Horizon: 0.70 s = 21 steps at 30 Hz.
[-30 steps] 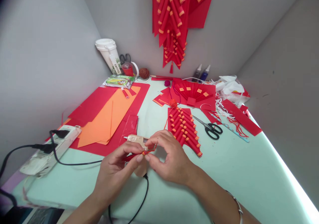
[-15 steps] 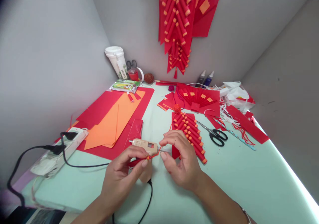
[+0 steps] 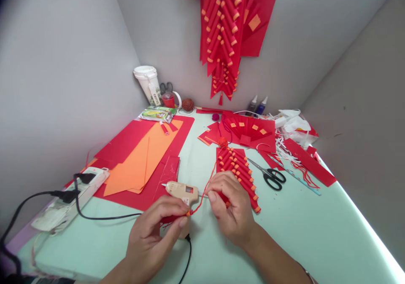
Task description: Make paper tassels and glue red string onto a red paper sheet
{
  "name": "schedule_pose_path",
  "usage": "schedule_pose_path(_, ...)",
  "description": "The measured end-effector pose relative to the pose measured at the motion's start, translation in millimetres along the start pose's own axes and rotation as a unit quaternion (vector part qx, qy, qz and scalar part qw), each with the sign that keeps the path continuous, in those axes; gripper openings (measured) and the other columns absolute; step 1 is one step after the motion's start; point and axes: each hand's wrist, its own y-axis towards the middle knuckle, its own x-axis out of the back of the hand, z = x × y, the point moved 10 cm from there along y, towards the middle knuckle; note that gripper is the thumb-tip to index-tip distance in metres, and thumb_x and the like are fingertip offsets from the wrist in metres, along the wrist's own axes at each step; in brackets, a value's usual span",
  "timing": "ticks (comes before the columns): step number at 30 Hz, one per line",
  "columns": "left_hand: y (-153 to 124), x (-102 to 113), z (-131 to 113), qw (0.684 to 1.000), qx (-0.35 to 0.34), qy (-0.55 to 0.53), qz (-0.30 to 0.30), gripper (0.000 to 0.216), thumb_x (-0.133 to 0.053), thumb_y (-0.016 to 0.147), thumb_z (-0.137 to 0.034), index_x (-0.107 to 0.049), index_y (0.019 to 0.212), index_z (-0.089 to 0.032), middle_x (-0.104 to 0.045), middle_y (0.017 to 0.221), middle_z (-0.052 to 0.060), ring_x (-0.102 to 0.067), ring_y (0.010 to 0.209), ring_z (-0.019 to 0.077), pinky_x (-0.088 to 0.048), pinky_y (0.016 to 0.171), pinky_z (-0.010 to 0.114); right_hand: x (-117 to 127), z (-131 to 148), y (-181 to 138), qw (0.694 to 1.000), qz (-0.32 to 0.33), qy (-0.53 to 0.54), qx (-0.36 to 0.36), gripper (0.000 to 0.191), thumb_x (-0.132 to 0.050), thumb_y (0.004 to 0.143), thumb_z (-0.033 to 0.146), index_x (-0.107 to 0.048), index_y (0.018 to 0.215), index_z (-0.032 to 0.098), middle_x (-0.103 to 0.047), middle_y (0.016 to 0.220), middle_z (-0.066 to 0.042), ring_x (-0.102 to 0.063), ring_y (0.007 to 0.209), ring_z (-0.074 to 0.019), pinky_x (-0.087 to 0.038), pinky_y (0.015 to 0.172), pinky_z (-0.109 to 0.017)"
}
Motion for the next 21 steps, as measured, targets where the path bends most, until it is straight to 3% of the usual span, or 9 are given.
schedule_pose_path(4, -2, -4, -1, 1.0, 0.02, -0.009, -0.005, 0.015, -0.064, 0.084, -0.008, -0.065, 0.09, -0.022, -0.07, 0.086, 0.001, -0.066, 0.083, 0.0139, -0.052, 0.074, 0.022, -5, 1, 5, 0.995, 0.052, -0.078, -0.022, 0.018, -0.049, 0.093, 0.017, -0.055, 0.076, 0.02, -0.055, 0.065, 0.0, -0.05, 0.063, -0.0161, -0.04, 0.062, -0.031)
schedule_pose_path(8, -3, -6, 2, 0.998, 0.059, -0.016, -0.017, 0.01, -0.063, 0.084, -0.012, -0.065, 0.087, -0.021, -0.069, 0.084, 0.001, -0.066, 0.08, 0.0135, -0.052, 0.071, 0.021, 7, -16, -4, 0.961, 0.131, -0.144, -0.196, 0.024, -0.049, 0.096, 0.031, -0.06, 0.076, 0.021, -0.059, 0.066, 0.001, -0.052, 0.061, -0.0142, -0.039, 0.059, -0.028)
schedule_pose_path(11, -5, -8, 12, 0.992, 0.117, -0.037, -0.017, 0.007, -0.062, 0.085, -0.016, -0.065, 0.086, -0.021, -0.068, 0.084, 0.001, -0.065, 0.077, 0.0136, -0.051, 0.069, 0.022, 26, -23, -25, 0.927, 0.144, -0.154, -0.309, 0.028, -0.051, 0.093, 0.044, -0.064, 0.079, 0.023, -0.063, 0.073, 0.0, -0.055, 0.067, -0.0163, -0.04, 0.058, -0.027)
schedule_pose_path(15, -10, -11, 30, 0.973, 0.209, -0.094, -0.039, 0.005, -0.064, 0.084, -0.023, -0.062, 0.088, -0.021, -0.067, 0.085, 0.002, -0.064, 0.078, 0.0154, -0.052, 0.07, 0.025, 0, -30, -65, 0.879, 0.21, -0.016, -0.427, 0.022, -0.058, 0.088, 0.044, -0.067, 0.09, 0.024, -0.063, 0.078, -0.001, -0.057, 0.071, -0.0173, -0.043, 0.063, -0.026)
schedule_pose_path(18, -12, -13, 36, 0.964, 0.232, -0.114, -0.061, 0.008, -0.065, 0.081, -0.024, -0.06, 0.086, -0.02, -0.067, 0.087, 0.003, -0.064, 0.081, 0.0169, -0.052, 0.073, 0.028, -32, -34, -79, 0.847, 0.159, 0.14, -0.488, 0.022, -0.066, 0.083, 0.039, -0.067, 0.096, 0.022, -0.059, 0.077, 0.0, -0.055, 0.069, -0.015, -0.043, 0.064, -0.026)
schedule_pose_path(21, -12, -12, 37, 0.962, 0.233, -0.117, -0.08, 0.008, -0.065, 0.08, -0.021, -0.058, 0.084, -0.02, -0.066, 0.086, 0.003, -0.064, 0.079, 0.0168, -0.052, 0.072, 0.028, -57, -33, -75, 0.828, 0.106, 0.261, -0.485, 0.022, -0.067, 0.084, 0.039, -0.067, 0.095, 0.02, -0.059, 0.077, 0.0, -0.053, 0.069, -0.0135, -0.041, 0.06, -0.024)
